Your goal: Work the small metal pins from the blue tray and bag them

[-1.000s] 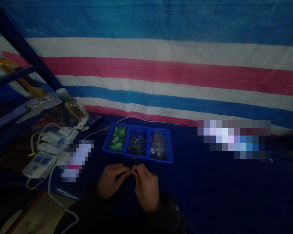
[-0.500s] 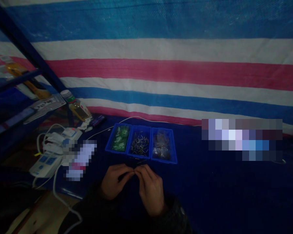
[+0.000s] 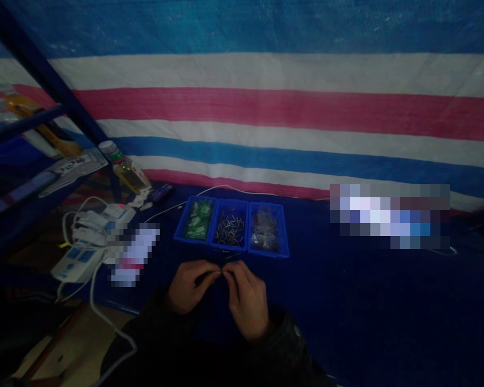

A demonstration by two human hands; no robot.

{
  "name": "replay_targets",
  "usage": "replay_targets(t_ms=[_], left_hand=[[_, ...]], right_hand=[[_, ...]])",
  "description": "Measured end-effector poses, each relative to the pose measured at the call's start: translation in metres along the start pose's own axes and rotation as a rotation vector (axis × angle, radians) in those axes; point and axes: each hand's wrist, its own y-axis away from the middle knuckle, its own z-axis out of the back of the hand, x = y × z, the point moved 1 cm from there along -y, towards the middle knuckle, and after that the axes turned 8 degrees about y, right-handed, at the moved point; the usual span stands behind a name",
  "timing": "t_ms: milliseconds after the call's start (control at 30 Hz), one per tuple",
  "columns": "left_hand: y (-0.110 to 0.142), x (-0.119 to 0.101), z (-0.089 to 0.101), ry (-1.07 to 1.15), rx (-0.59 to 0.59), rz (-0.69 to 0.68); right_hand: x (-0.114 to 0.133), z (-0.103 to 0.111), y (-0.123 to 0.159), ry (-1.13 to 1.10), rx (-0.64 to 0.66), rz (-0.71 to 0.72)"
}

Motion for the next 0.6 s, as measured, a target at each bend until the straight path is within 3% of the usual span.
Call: replay_targets(t_ms=[333,600], left_hand=[[-0.0007,-0.0024,0.0007,-0.010,0.011,0.003],[-0.0007,-0.0021,0.0007,-0.011,-0.040,0.045]], right_hand=[[-0.0033,0.0001,0.0015,0.083,0.013,-0.097],[-0.0011,-0.0005,-0.0001,-0.019,0.013,-0.036]])
